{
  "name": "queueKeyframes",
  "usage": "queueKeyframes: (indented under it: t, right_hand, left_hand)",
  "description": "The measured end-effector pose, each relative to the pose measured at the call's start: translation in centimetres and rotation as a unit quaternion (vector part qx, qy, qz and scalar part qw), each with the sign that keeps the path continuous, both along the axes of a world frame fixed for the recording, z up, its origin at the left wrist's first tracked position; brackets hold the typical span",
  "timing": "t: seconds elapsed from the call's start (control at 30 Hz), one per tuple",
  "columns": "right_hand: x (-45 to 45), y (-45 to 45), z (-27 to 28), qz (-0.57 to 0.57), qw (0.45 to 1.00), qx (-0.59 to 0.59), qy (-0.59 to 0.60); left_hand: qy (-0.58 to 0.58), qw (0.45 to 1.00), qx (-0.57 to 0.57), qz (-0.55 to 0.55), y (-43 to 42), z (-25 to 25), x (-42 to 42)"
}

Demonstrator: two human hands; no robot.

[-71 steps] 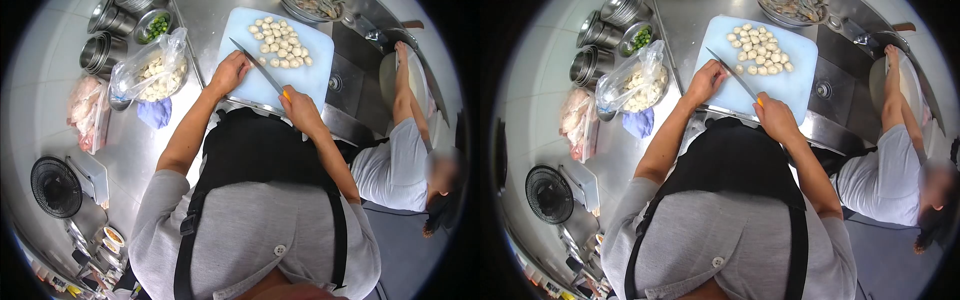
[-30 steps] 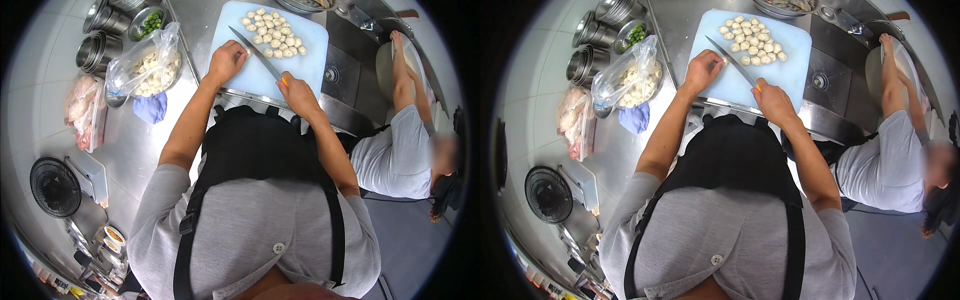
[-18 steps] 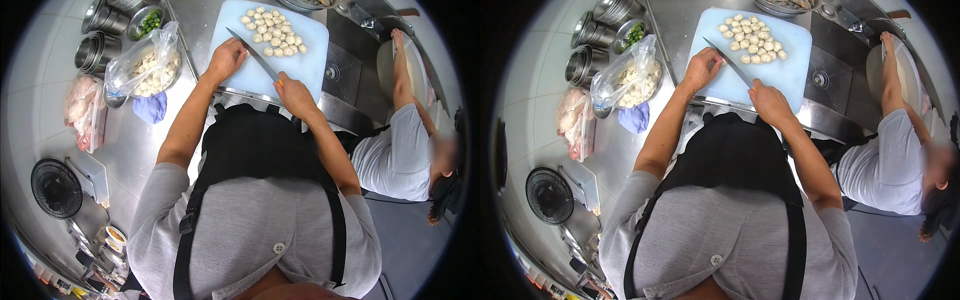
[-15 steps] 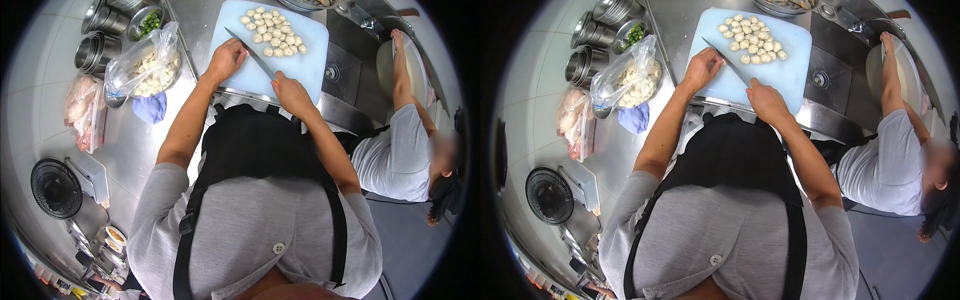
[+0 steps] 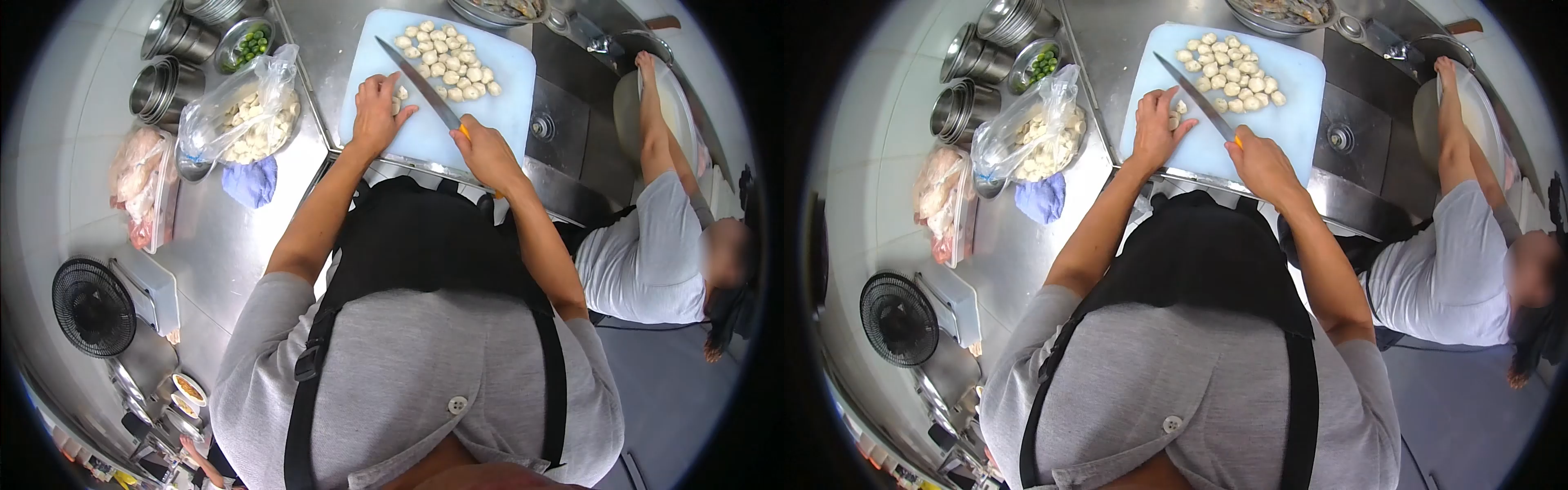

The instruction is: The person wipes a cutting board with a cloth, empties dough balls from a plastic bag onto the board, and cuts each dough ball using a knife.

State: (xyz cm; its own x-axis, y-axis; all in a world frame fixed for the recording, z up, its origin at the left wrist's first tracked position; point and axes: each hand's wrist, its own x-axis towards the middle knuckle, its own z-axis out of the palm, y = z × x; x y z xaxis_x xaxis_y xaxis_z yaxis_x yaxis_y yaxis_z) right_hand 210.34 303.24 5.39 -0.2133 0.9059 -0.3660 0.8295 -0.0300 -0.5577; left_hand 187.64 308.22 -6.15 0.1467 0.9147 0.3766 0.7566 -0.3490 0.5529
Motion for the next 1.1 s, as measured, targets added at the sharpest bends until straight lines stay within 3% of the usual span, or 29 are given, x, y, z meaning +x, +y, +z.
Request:
queueKeyframes:
  t: [0.2,0.3,0.33,0.37,0.4,0.43,0.53,0.57,0.67,0.7,0.8,0.83,0.87,0.9,0.93,0.97,1.1]
  right_hand:
    - [1.9,0.0,-1.6,-0.029,0.994,0.019,0.1]
    - [2.3,0.0,-1.3,-0.118,0.938,-0.133,0.298]
    - [2.2,-0.2,-0.9,-0.128,0.908,-0.172,0.361]
    - [2.1,-0.3,-0.3,-0.136,0.871,-0.212,0.421]
    - [1.8,-0.2,0.1,-0.141,0.83,-0.25,0.478]
    - [1.8,0.2,-0.4,-0.125,0.806,-0.288,0.502]
    - [0.9,0.9,-1.6,-0.132,0.8,-0.299,0.503]
    - [0.8,1.1,-1.9,-0.126,0.801,-0.289,0.509]
    - [0.9,1.5,-2.2,-0.155,0.82,-0.234,0.499]
    - [1.4,1.8,-2.8,-0.152,0.825,-0.218,0.499]
    - [2.3,1.7,-1.5,-0.154,0.842,-0.19,0.481]
    - [2.5,1.4,-0.7,-0.166,0.848,-0.186,0.468]
    - [2.8,1.0,-0.3,-0.164,0.847,-0.176,0.474]
    - [3.1,0.7,-0.3,-0.165,0.847,-0.178,0.473]
    - [3.3,0.5,-0.4,-0.168,0.847,-0.178,0.471]
    - [3.3,0.4,-0.4,-0.171,0.845,-0.179,0.475]
    - [3.6,-0.3,-1.2,-0.169,0.851,-0.183,0.462]
  left_hand:
    - [0.044,0.998,0.05,-0.021,3.3,-2.2,-0.3]
    - [-0.284,0.95,-0.073,0.106,4.1,-2.1,0.2]
    - [-0.449,0.872,-0.174,0.083,4.7,-1.5,-0.3]
    - [-0.594,0.756,-0.269,0.058,5.4,-1.0,-1.1]
    - [-0.713,0.607,-0.351,0.031,5.8,-0.2,-1.7]
    - [-0.759,0.54,-0.358,-0.062,5.7,0.2,-1.3]
    - [-0.812,0.466,-0.347,-0.051,3.9,5.6,0.8]
    - [-0.804,0.476,-0.354,-0.045,3.3,7.6,1.1]
    - [-0.846,0.374,-0.374,-0.076,3.6,2.9,-1.2]
    - [-0.842,0.388,-0.369,-0.055,3.0,4.4,-1.6]
    - [-0.789,0.534,-0.296,-0.069,1.1,6.4,-7.8]
    - [-0.726,0.644,-0.238,0.049,0.1,10.1,-9.5]
    - [-0.643,0.736,-0.188,0.096,-0.4,11.4,-12.5]
    - [-0.425,0.882,-0.111,0.168,-0.8,12.2,-15.5]
    - [-0.222,0.942,-0.124,0.217,-0.8,12.7,-18.7]
    - [-0.011,0.958,-0.132,0.256,-0.4,12.8,-21.6]
    - [0.062,0.958,-0.223,0.167,2.1,7.3,-28.6]
